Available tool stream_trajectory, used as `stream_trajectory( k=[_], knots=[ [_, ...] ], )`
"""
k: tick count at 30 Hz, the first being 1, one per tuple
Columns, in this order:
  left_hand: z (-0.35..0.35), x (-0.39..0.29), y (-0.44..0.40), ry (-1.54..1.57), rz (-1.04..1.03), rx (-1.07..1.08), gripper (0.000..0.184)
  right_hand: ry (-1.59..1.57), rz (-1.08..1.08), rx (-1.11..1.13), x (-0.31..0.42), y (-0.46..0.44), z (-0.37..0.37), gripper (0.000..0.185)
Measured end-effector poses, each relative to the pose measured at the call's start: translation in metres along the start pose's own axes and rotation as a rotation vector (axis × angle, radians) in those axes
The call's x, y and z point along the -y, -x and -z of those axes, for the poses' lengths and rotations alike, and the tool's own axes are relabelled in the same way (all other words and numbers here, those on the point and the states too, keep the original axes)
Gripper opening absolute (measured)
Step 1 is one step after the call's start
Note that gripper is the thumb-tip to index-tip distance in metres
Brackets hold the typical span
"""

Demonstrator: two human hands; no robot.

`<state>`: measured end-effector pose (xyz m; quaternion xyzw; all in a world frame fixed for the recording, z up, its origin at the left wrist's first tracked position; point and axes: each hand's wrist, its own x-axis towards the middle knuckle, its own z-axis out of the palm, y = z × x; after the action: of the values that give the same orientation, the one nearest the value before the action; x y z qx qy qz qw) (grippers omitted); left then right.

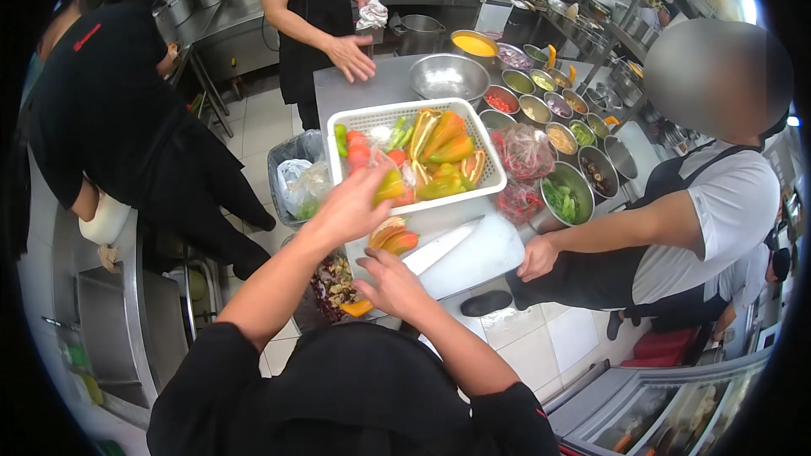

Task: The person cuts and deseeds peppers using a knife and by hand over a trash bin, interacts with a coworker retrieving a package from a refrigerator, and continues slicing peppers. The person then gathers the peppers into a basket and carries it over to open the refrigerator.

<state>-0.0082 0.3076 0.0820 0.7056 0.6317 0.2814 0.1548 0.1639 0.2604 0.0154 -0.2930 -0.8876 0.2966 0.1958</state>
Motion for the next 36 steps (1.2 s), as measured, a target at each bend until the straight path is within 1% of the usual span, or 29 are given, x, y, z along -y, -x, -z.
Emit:
stream_trajectory(
  k=[1,3,5,6,8,9,10,12,13,15,17,18,21,22,24,25,27,28,31,32,35,36],
  knots=[
    [-0.019,-0.008,-0.026,-0.022,-0.043,0.037,0.065,0.012,-0.022,-0.021,-0.009,0.01,0.009,0.037],
    [-0.055,-0.024,-0.07,-0.022,-0.213,-0.05,0.059,0.031,-0.073,-0.066,-0.03,0.021,0.027,0.036],
    [-0.066,-0.039,-0.086,0.002,-0.279,-0.013,0.047,0.052,-0.136,-0.11,-0.053,0.032,0.042,0.035],
    [-0.065,-0.053,-0.091,0.018,-0.306,0.001,0.041,0.073,-0.107,-0.157,-0.07,0.038,0.043,0.032],
    [-0.028,-0.07,-0.064,-0.023,-0.29,0.223,0.025,0.087,-0.109,-0.154,-0.087,0.042,0.053,0.03],
    [-0.019,-0.068,-0.045,-0.103,-0.167,0.379,0.024,0.092,-0.108,-0.153,-0.093,0.041,0.055,0.029],
    [-0.012,-0.063,-0.025,-0.187,-0.047,0.522,0.024,0.071,-0.081,-0.18,-0.099,0.037,0.055,0.022],
    [-0.026,-0.034,0.015,-0.225,0.244,0.551,0.023,0.111,-0.08,-0.119,-0.104,0.023,0.055,0.018],
    [-0.042,-0.017,0.027,-0.248,0.337,0.482,0.024,0.135,-0.073,-0.078,-0.105,0.015,0.053,0.017],
    [-0.072,0.019,0.046,-0.282,0.537,0.324,0.026,0.176,-0.127,-0.101,-0.109,-0.009,0.038,0.018],
    [-0.088,0.031,0.05,-0.209,0.539,0.181,0.027,0.257,-0.205,-0.122,-0.112,-0.032,0.025,0.018],
    [-0.095,0.032,0.051,-0.169,0.535,0.11,0.028,0.261,-0.213,-0.058,-0.114,-0.039,0.022,0.024],
    [-0.102,0.034,0.055,-0.138,0.526,0.018,0.029,0.196,-0.195,-0.028,-0.112,-0.043,0.016,0.028],
    [-0.1,0.034,0.061,-0.133,0.492,-0.094,0.028,0.089,-0.169,-0.071,-0.109,-0.041,0.014,0.03],
    [-0.088,0.038,0.077,-0.062,0.456,-0.173,0.03,-0.134,-0.126,-0.157,-0.094,-0.037,0.02,0.033],
    [-0.081,0.04,0.085,-0.028,0.431,-0.209,0.031,-0.218,-0.152,-0.137,-0.084,-0.036,0.019,0.034],
    [-0.051,0.024,0.096,0.544,0.631,-0.095,0.034,-0.38,-0.21,-0.104,-0.059,-0.037,0.022,0.036],
    [-0.037,0.018,0.099,0.831,0.713,-0.029,0.037,-0.466,-0.187,-0.057,-0.052,-0.038,0.023,0.037],
    [-0.012,0.022,0.107,1.502,0.787,0.156,0.046,-0.435,-0.14,0.082,-0.019,-0.045,0.021,0.035],
    [-0.014,0.029,0.11,1.494,0.762,0.228,0.058,-0.339,-0.039,0.036,-0.015,-0.046,0.014,0.033],
    [-0.021,0.043,0.126,1.54,0.836,0.197,0.054,0.004,0.391,-0.236,0.009,-0.059,0.015,0.027],
    [-0.021,0.042,0.129,1.525,0.926,0.15,0.056,0.051,0.447,-0.185,0.011,-0.061,0.007,0.024]
  ],
)
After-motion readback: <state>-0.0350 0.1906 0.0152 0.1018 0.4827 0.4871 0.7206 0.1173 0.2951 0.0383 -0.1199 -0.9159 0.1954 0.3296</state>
